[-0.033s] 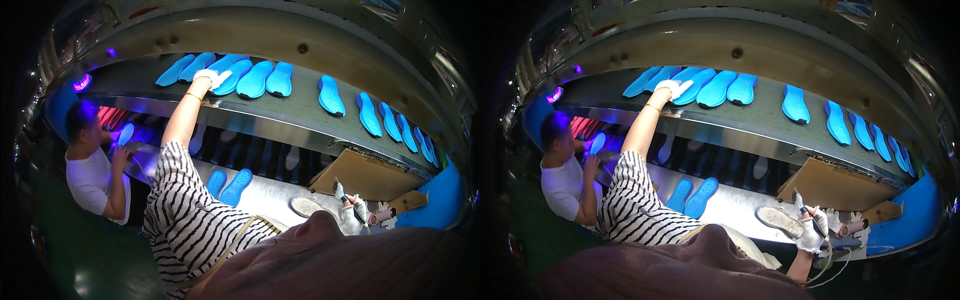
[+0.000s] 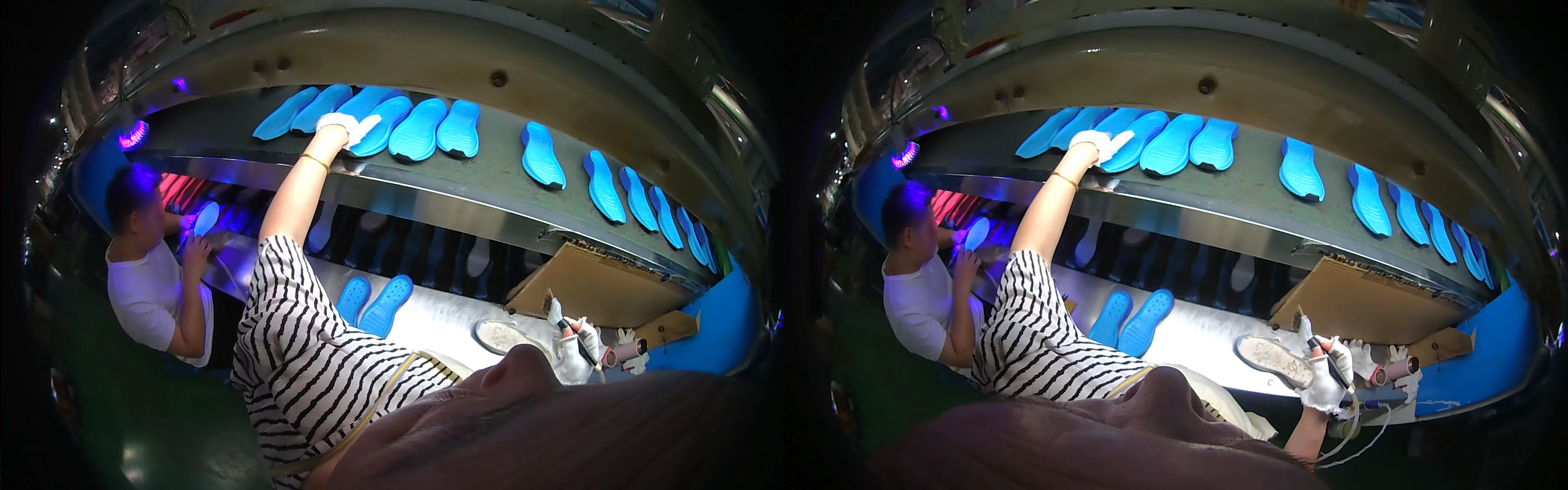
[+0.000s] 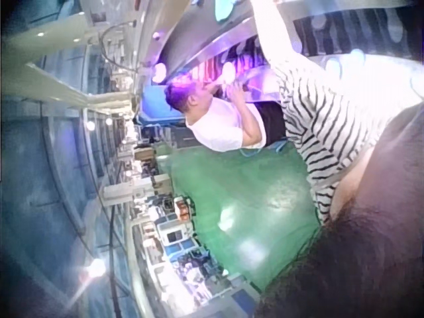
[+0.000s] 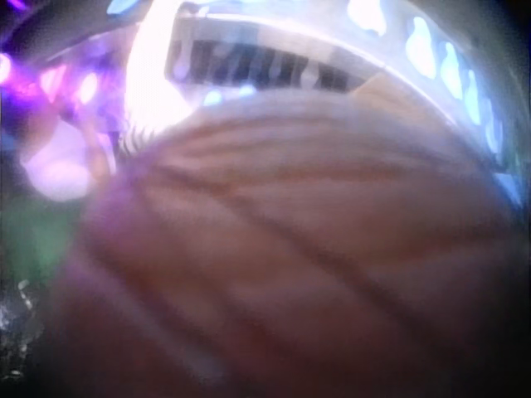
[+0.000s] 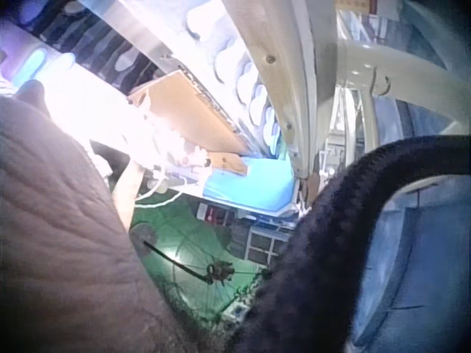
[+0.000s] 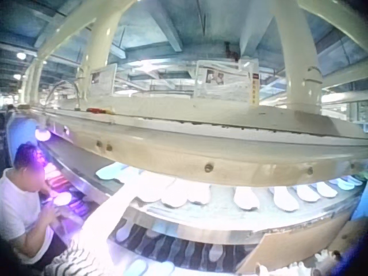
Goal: The person, wearing gloves, holds a blue shoe insole and applies a liquid adhesive to its surface using a brush connected to a hose, then places the insole onto a moving conveyor belt.
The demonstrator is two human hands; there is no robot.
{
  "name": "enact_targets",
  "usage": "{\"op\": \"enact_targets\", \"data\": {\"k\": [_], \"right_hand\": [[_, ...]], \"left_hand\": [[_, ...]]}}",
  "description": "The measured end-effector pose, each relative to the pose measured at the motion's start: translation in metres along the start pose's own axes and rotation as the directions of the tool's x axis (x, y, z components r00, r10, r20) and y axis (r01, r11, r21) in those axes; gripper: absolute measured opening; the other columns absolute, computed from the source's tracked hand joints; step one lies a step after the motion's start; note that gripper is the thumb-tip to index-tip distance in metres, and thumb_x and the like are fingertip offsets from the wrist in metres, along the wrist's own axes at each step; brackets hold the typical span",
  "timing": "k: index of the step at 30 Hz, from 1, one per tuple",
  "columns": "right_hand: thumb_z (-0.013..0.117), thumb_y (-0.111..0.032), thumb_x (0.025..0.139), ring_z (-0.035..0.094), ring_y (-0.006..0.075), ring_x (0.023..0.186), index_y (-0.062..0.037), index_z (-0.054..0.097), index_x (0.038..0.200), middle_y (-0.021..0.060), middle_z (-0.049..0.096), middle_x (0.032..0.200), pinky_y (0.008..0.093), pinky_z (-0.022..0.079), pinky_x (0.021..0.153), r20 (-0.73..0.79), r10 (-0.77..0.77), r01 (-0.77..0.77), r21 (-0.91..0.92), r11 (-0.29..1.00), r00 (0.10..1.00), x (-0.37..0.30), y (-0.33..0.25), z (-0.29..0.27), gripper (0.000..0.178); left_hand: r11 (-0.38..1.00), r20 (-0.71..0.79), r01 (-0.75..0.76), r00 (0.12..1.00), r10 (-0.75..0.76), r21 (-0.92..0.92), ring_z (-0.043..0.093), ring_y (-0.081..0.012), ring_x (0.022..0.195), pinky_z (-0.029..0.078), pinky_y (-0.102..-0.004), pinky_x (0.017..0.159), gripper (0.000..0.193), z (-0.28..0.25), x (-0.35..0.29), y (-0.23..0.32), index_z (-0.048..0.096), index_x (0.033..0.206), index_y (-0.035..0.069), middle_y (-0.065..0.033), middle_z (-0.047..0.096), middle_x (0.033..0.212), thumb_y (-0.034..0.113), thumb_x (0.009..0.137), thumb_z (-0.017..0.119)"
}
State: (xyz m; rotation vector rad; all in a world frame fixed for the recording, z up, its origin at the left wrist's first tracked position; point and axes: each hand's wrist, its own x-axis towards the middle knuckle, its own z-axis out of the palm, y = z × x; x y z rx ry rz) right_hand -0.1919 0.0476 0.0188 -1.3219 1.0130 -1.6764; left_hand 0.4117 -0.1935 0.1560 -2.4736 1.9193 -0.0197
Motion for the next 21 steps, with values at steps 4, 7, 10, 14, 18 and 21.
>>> {"op": "enact_targets", "data": {"k": [4,7,10,14,18,21], "right_hand": [[0.068,0.000,0.088,0.062,0.0132,0.088,-0.0004,0.061,0.105,0.0079,0.067,0.101,0.0266,0.049,0.083,-0.020,0.018,-0.020,-0.074,0.997,1.000,-0.004,0.001,-0.003,0.018],[0.068,-0.001,0.089,0.062,0.0130,0.087,-0.0006,0.061,0.106,0.0086,0.067,0.102,0.0258,0.049,0.081,-0.040,0.073,-0.075,-0.039,0.996,0.997,-0.004,0.000,-0.004,0.018],[0.067,-0.001,0.090,0.062,0.0127,0.085,-0.0005,0.061,0.106,0.0096,0.068,0.103,0.0248,0.050,0.078,-0.010,0.090,-0.089,0.087,0.992,0.996,0.001,-0.006,0.001,0.018],[0.066,-0.001,0.090,0.063,0.0131,0.083,-0.0003,0.061,0.107,0.0106,0.068,0.104,0.0246,0.052,0.075,0.031,0.041,-0.043,0.040,0.998,0.999,0.008,-0.014,0.016,0.018],[0.066,0.000,0.089,0.064,0.0140,0.084,0.0001,0.061,0.107,0.0110,0.068,0.104,0.0249,0.051,0.077,0.002,0.011,-0.011,0.012,1.000,1.000,0.002,-0.016,0.020,0.019],[0.067,-0.001,0.089,0.063,0.0133,0.088,0.0004,0.062,0.107,0.0095,0.068,0.103,0.0258,0.050,0.080,-0.029,0.010,-0.010,-0.026,1.000,1.000,-0.014,-0.016,0.014,0.019]], "left_hand": [[0.998,-0.076,0.006,0.997,-0.001,0.066,0.051,-0.0308,0.127,0.036,-0.0459,0.108,0.068,-0.014,-0.038,0.019,0.061,0.130,0.012,-0.0121,0.057,0.136,0.064,0.097,0.032],[0.997,-0.238,0.006,0.971,0.014,0.081,0.051,-0.0308,0.126,0.036,-0.0480,0.108,0.064,-0.020,-0.077,0.034,0.062,0.128,0.013,-0.0106,0.057,0.135,0.062,0.098,0.032],[0.907,-0.293,-0.376,0.860,0.418,0.190,0.048,-0.0309,0.127,0.035,-0.0518,0.107,0.055,-0.018,-0.087,0.042,0.062,0.127,0.017,-0.0086,0.056,0.135,0.055,0.100,0.033],[0.979,-0.183,-0.195,0.962,0.203,0.060,0.039,-0.0315,0.135,0.026,-0.0635,0.111,0.048,0.010,-0.052,0.034,0.044,0.145,0.025,-0.0015,0.039,0.152,0.044,0.101,0.034],[0.996,-0.097,-0.005,0.995,0.014,0.092,0.024,-0.0324,0.147,0.016,-0.0689,0.114,0.057,0.021,-0.012,-0.006,0.032,0.152,0.032,0.0059,0.023,0.162,0.053,0.100,0.030],[0.976,-0.062,0.143,0.989,-0.135,0.162,0.024,-0.0301,0.148,0.015,-0.0651,0.115,0.053,0.003,-0.001,-0.038,0.040,0.149,0.032,0.0042,0.029,0.161,0.050,0.100,0.032]]}}
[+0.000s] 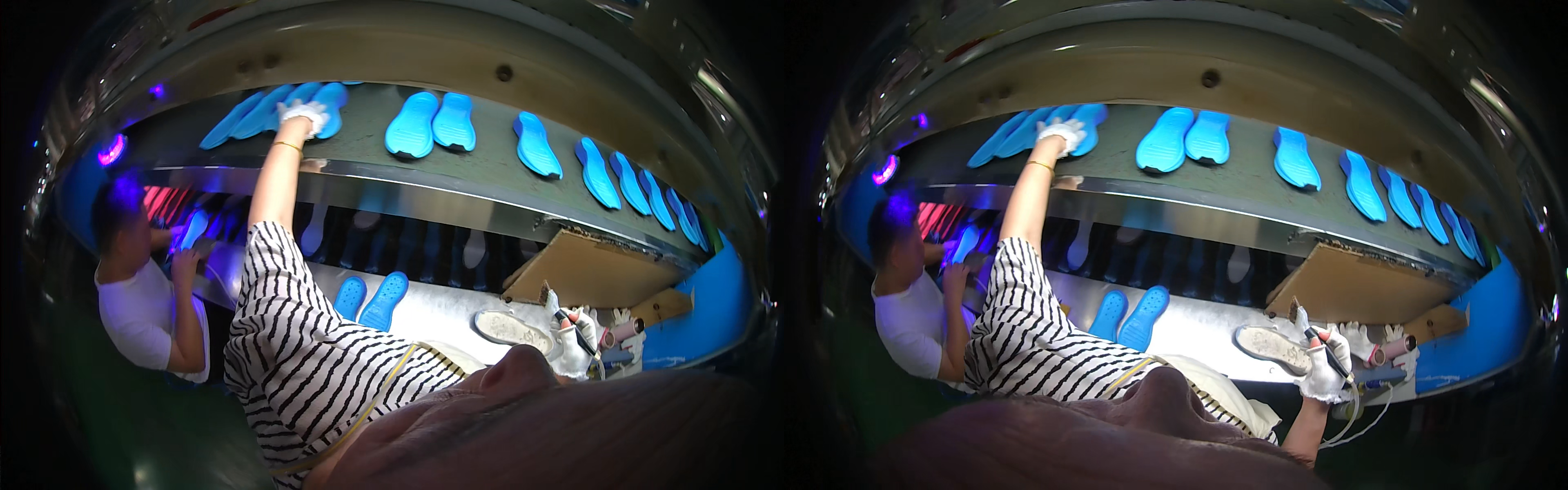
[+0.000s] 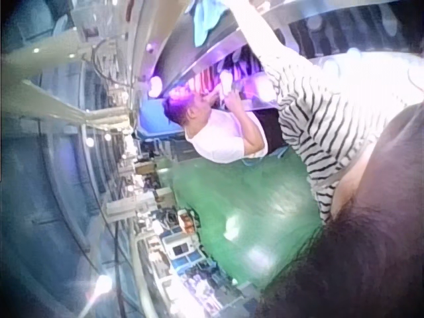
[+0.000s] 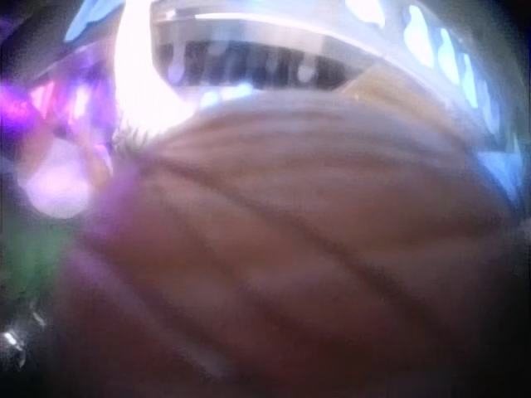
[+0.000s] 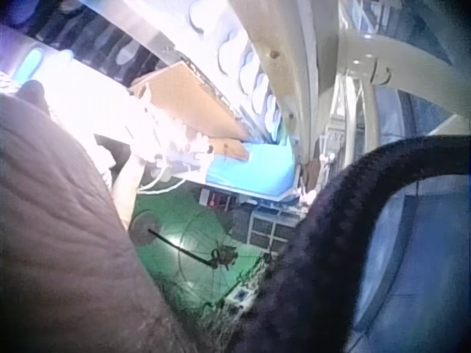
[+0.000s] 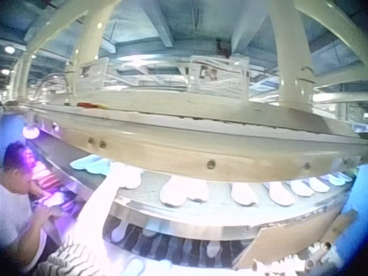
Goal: The person, wearing gloves, holds a blue shoe insole and applies a liquid adhesive to its surface using a brush connected to a hose, then places the insole onto a moving conveyor belt.
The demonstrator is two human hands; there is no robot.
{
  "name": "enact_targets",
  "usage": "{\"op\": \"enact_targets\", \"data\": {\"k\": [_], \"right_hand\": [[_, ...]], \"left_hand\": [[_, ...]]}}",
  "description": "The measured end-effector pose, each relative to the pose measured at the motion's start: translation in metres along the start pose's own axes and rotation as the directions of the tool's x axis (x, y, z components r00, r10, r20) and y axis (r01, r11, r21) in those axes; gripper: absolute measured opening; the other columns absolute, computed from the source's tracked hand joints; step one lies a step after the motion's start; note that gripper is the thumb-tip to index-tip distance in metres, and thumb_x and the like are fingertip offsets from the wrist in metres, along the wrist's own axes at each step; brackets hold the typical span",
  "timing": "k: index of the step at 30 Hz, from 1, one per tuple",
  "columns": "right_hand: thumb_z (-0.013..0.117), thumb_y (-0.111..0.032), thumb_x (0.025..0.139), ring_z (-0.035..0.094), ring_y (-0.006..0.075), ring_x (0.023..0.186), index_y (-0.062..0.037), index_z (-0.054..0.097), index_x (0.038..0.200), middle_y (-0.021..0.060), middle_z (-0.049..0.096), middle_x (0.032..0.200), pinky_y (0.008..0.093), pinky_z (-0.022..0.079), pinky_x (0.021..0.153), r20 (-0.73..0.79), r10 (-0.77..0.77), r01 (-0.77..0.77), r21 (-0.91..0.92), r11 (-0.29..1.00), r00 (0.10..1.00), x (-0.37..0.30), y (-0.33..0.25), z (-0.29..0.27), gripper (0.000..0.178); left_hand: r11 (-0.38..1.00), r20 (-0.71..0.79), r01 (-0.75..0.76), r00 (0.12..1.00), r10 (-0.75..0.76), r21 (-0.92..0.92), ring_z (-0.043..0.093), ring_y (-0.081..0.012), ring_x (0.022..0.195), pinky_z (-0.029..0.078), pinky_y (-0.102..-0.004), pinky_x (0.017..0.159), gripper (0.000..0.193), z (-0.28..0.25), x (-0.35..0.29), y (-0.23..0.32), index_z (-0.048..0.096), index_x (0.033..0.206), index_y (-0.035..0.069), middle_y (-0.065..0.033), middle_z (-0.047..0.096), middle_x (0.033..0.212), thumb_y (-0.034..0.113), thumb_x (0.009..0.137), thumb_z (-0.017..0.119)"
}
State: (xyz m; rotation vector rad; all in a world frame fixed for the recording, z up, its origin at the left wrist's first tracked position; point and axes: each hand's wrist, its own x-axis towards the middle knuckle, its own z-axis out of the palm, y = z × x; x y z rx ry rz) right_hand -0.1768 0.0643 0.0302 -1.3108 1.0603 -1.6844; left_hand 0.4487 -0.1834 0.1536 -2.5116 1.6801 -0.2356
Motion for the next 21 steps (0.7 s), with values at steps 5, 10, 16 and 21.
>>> {"op": "enact_targets", "data": {"k": [5,10,16,21], "right_hand": [[0.068,-0.002,0.089,0.062,0.0134,0.090,0.0005,0.063,0.105,0.0076,0.067,0.102,0.0252,0.048,0.083,-0.156,0.033,-0.028,0.032,0.999,0.987,-0.011,0.003,-0.011,0.017],[0.068,0.000,0.088,0.059,0.0111,0.086,-0.0008,0.062,0.103,0.0052,0.066,0.099,0.0239,0.046,0.082,-0.060,0.040,-0.042,-0.030,0.999,0.997,0.000,0.007,-0.003,0.016],[0.069,-0.002,0.088,0.062,0.0153,0.093,0.0007,0.062,0.105,0.0087,0.066,0.104,0.0281,0.048,0.089,0.038,0.008,-0.007,-0.008,1.000,0.999,0.000,0.017,-0.007,0.018],[0.068,0.001,0.088,0.062,0.0164,0.098,-0.0004,0.062,0.104,0.0088,0.066,0.105,0.0303,0.048,0.092,-0.094,0.156,-0.163,-0.072,0.984,0.983,-0.016,0.028,-0.038,0.018]], "left_hand": [[0.886,-0.620,-0.456,0.720,0.313,-0.082,0.046,-0.0328,0.134,0.033,-0.0478,0.113,0.051,-0.040,-0.016,0.052,0.058,0.136,0.021,-0.0119,0.051,0.145,0.049,0.095,0.050],[0.565,-0.530,-0.810,0.552,0.644,-0.159,0.052,-0.0382,0.118,0.039,-0.0457,0.104,0.065,-0.042,-0.080,0.192,0.055,0.132,0.009,-0.0202,0.056,0.131,0.059,0.090,0.054],[0.747,-0.212,-0.617,0.787,0.580,-0.246,0.059,-0.0341,0.110,0.044,-0.0444,0.101,0.050,-0.033,-0.076,0.200,0.056,0.132,0.013,-0.0118,0.063,0.126,0.045,0.093,0.056],[0.867,-0.291,-0.475,0.859,0.421,-0.147,0.062,-0.0289,0.107,0.041,-0.0416,0.103,0.039,-0.006,-0.056,0.123,0.061,0.127,0.016,-0.0088,0.067,0.119,0.035,0.093,0.060]]}}
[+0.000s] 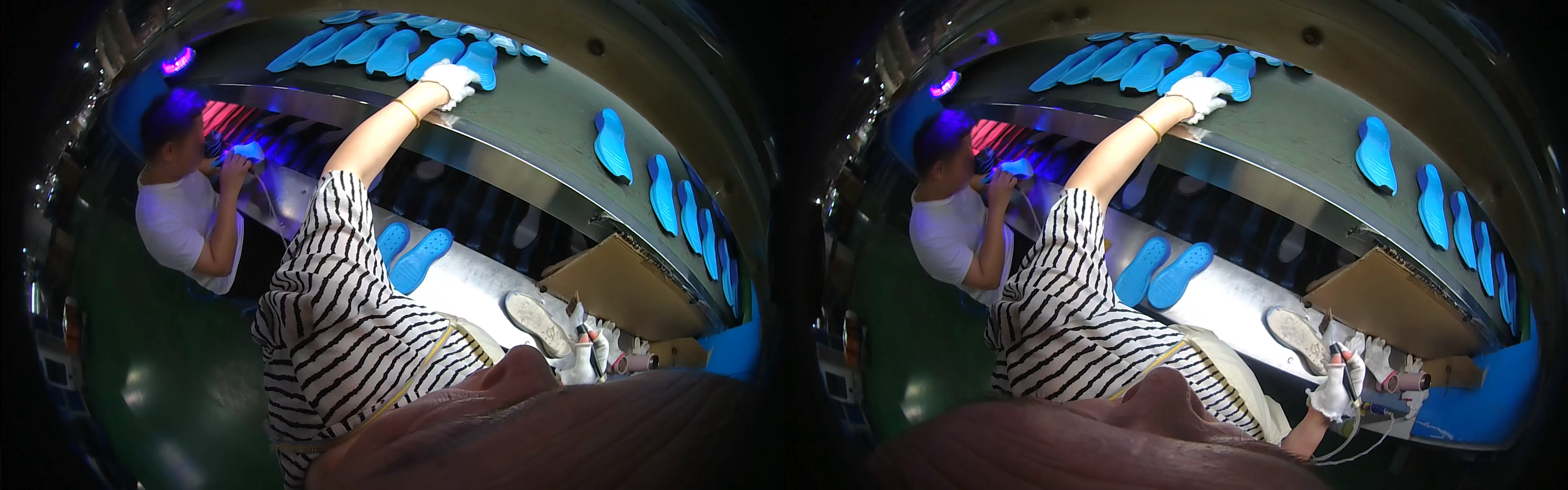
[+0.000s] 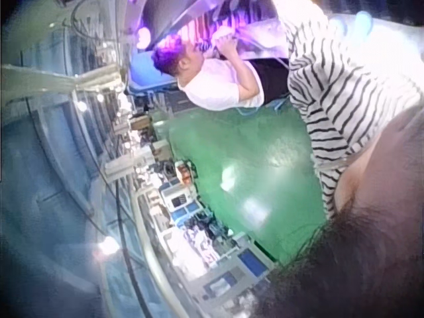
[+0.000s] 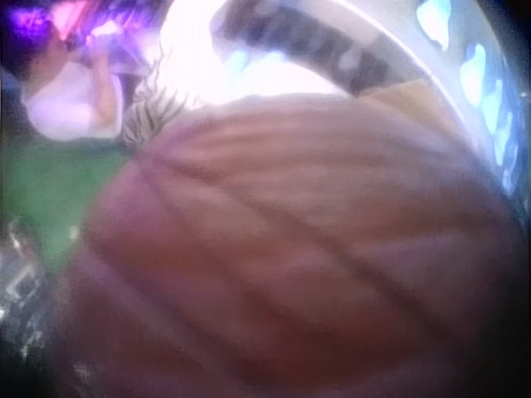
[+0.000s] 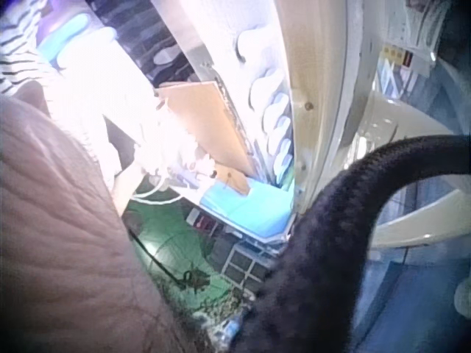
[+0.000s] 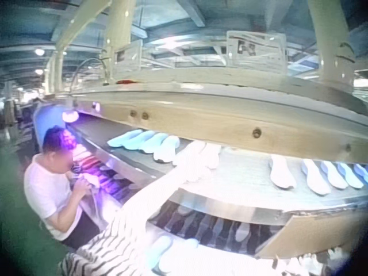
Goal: The person, wearing gloves, holds a blue shoe insole and applies a liquid adhesive to its surface using a brush connected to a hose, then places the insole onto a moving conveyor belt.
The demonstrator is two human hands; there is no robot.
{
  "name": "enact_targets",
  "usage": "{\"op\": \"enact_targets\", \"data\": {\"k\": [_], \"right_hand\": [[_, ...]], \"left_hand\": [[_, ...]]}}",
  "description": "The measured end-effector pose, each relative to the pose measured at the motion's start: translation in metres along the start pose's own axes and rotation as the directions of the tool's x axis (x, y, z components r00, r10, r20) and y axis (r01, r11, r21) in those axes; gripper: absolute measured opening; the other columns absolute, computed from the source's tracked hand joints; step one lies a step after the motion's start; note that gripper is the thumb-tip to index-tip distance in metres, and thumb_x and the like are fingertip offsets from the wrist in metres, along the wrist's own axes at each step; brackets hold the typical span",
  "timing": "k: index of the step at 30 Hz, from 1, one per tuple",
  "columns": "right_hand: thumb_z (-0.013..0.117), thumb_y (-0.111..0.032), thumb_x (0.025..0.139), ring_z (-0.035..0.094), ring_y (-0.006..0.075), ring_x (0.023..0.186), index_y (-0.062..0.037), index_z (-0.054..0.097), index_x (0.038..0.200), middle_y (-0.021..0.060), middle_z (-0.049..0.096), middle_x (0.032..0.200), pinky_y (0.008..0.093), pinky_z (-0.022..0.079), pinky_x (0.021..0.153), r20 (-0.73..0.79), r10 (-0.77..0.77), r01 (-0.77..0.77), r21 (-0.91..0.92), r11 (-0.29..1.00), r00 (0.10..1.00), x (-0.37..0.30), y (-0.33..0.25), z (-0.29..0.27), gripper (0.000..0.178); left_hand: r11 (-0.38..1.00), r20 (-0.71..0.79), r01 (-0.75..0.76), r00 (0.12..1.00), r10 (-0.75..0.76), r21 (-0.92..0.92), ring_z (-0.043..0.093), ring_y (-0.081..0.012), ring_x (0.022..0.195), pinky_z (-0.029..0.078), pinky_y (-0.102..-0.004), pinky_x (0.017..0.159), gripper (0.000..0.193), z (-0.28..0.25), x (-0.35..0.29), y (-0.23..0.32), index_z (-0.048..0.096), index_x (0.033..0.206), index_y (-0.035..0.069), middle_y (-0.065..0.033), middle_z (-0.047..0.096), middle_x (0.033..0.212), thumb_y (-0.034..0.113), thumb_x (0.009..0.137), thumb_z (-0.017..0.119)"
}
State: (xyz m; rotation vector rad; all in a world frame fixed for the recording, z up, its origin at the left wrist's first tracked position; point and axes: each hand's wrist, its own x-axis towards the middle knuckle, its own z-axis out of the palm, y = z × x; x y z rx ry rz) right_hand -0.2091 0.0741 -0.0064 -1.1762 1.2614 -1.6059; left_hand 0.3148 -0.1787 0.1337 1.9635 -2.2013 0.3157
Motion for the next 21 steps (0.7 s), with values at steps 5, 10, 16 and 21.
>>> {"op": "enact_targets", "data": {"k": [5,10,16,21], "right_hand": [[0.068,0.006,0.086,0.061,0.0157,0.099,-0.0022,0.061,0.106,0.0083,0.065,0.109,0.0288,0.048,0.090,0.201,-0.089,0.077,0.068,0.995,0.976,0.016,0.005,-0.013,0.023],[0.067,0.004,0.087,0.060,0.0148,0.095,-0.0025,0.060,0.108,0.0093,0.063,0.114,0.0283,0.048,0.088,0.306,-0.010,-0.020,0.094,0.995,0.952,0.031,0.004,-0.017,0.023],[0.064,0.001,0.092,0.060,0.0146,0.094,-0.0026,0.058,0.112,0.0094,0.062,0.117,0.0276,0.048,0.088,0.361,0.002,-0.095,0.241,0.966,0.933,0.048,0.012,-0.029,0.021],[0.066,0.003,0.090,0.062,0.0174,0.100,-0.0022,0.058,0.111,0.0099,0.064,0.110,0.0301,0.049,0.091,0.314,-0.047,-0.006,0.166,0.986,0.948,0.045,0.007,-0.029,0.022]], "left_hand": [[0.813,-0.589,-0.295,0.805,-0.070,-0.501,0.067,-0.0229,0.087,0.053,-0.0336,0.081,0.023,-0.006,-0.035,0.031,0.075,0.097,0.015,-0.0057,0.072,0.098,0.034,0.087,0.067],[0.938,-0.885,-0.346,0.442,0.146,-0.018,0.061,-0.0294,0.091,0.050,-0.0386,0.083,0.020,-0.048,-0.079,0.084,0.069,0.101,0.013,-0.0076,0.064,0.095,0.012,0.082,0.062],[0.191,-0.717,-0.765,0.442,-0.540,-0.615,0.050,-0.0081,0.073,0.044,-0.0235,0.069,0.033,-0.098,-0.117,0.124,0.055,0.078,0.008,0.0002,0.055,0.077,0.029,0.103,0.053],[-0.680,-0.553,-0.420,0.833,-0.026,-0.600,0.050,-0.0172,0.059,0.046,-0.0327,0.058,0.047,-0.073,-0.135,0.124,0.046,0.070,0.010,-0.0059,0.050,0.065,0.040,0.106,0.040]]}}
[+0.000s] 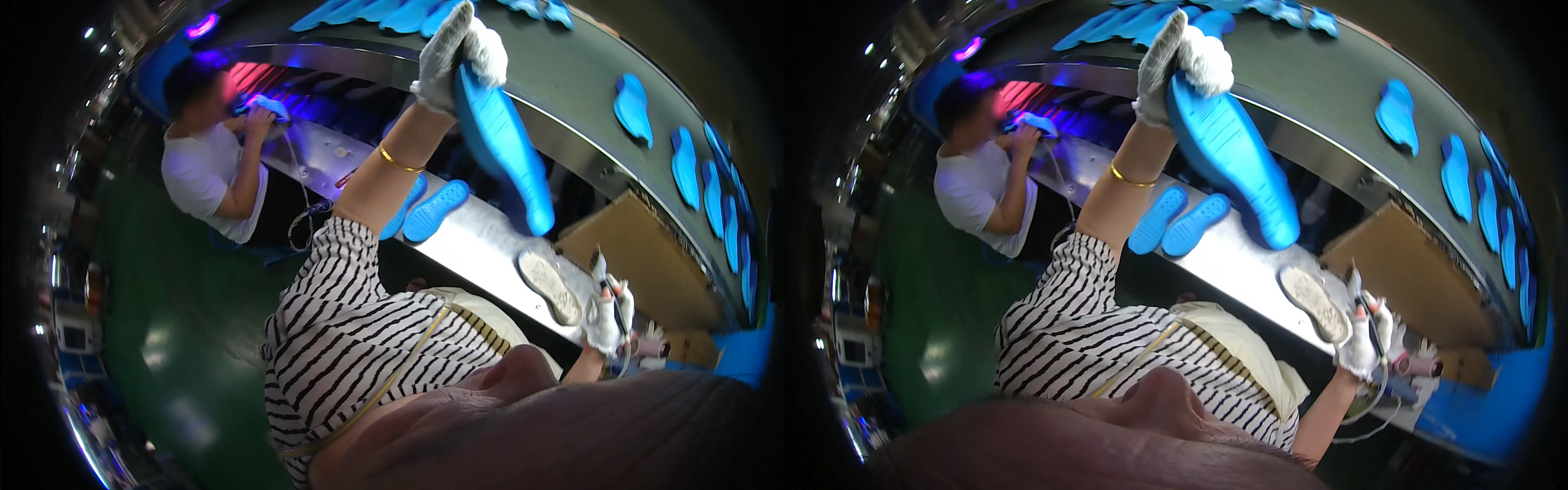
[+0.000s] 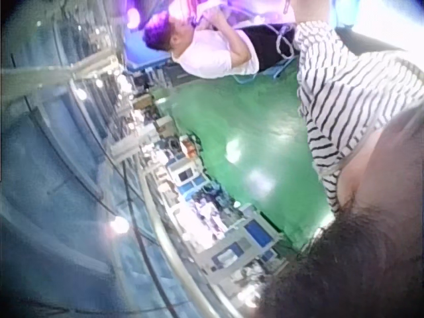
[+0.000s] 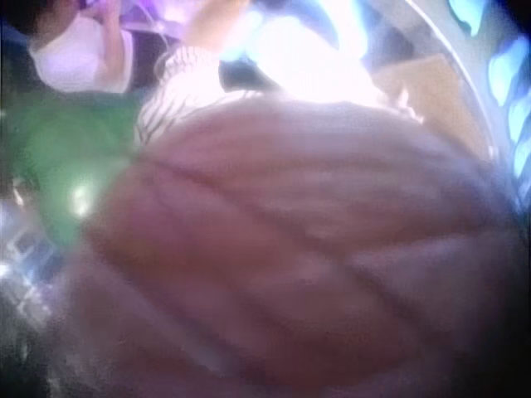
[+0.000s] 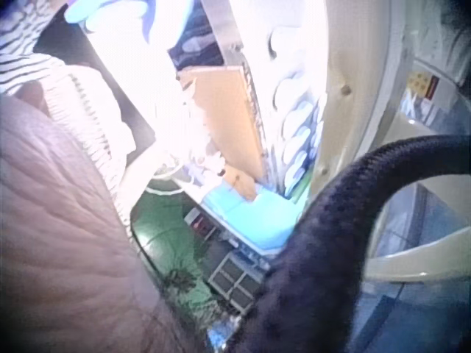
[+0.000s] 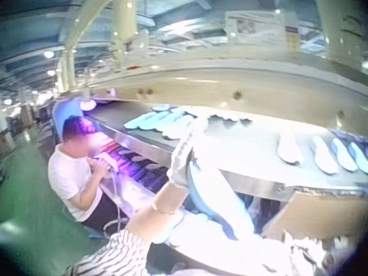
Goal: The person, wearing gloves, holds a blue shoe insole and applies a liquid adhesive to its surface using a brush connected to a hose, then places the insole onto a moving conveyor belt.
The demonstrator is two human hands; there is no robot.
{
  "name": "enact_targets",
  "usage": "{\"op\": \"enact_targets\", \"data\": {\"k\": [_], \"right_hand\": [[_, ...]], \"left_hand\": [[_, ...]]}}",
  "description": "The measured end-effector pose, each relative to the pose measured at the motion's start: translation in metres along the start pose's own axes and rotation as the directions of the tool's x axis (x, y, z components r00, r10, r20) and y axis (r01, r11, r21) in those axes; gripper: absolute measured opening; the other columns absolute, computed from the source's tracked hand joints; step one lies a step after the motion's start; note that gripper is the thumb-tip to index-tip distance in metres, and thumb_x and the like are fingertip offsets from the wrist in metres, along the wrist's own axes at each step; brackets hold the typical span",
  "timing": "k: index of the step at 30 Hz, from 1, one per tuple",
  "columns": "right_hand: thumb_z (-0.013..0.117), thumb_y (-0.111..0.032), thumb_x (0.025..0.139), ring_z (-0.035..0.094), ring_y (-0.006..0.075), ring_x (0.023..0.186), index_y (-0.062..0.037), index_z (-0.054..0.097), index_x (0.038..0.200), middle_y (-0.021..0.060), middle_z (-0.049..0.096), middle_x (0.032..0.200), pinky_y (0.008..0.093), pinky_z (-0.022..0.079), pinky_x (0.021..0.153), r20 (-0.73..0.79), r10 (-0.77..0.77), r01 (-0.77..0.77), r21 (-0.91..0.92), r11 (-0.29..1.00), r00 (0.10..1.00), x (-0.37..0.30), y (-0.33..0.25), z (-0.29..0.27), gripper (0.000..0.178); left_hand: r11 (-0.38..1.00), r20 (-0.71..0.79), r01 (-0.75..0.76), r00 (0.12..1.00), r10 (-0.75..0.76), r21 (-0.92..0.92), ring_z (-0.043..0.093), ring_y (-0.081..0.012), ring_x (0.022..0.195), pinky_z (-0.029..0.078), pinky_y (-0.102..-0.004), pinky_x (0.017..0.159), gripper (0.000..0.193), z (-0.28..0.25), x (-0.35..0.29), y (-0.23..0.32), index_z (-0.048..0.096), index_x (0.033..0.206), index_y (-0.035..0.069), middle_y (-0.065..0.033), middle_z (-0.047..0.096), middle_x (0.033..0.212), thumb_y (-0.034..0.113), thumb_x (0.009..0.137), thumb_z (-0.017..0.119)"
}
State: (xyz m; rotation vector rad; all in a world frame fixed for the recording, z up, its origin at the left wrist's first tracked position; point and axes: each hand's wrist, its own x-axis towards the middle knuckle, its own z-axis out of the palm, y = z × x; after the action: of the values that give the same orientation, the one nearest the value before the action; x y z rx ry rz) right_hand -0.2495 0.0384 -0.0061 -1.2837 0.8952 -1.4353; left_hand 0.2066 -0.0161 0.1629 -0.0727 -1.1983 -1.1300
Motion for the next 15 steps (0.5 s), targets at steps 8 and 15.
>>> {"op": "enact_targets", "data": {"k": [8,15], "right_hand": [[0.070,-0.001,0.087,0.065,0.0150,0.085,-0.0021,0.059,0.106,0.0087,0.068,0.098,0.0293,0.053,0.079,0.118,-0.022,0.030,-0.061,0.998,0.993,-0.011,-0.012,0.059,0.022],[0.070,-0.002,0.085,0.065,0.0113,0.086,-0.0014,0.060,0.105,0.0078,0.067,0.097,0.0277,0.054,0.079,0.163,-0.063,0.081,-0.105,0.991,0.985,-0.001,-0.022,0.095,0.022]], "left_hand": [[0.513,-0.075,0.475,0.677,-0.732,-0.715,0.053,-0.0449,0.123,0.033,-0.0628,0.111,0.078,0.042,-0.130,-0.134,0.061,0.122,0.002,-0.0273,0.053,0.137,0.071,0.093,0.040],[0.549,-0.364,0.560,0.414,-0.834,-0.621,0.054,-0.0428,0.123,0.045,-0.0593,0.104,0.098,0.071,-0.154,-0.155,0.041,0.145,0.007,-0.0241,0.050,0.139,0.083,0.083,0.040]]}}
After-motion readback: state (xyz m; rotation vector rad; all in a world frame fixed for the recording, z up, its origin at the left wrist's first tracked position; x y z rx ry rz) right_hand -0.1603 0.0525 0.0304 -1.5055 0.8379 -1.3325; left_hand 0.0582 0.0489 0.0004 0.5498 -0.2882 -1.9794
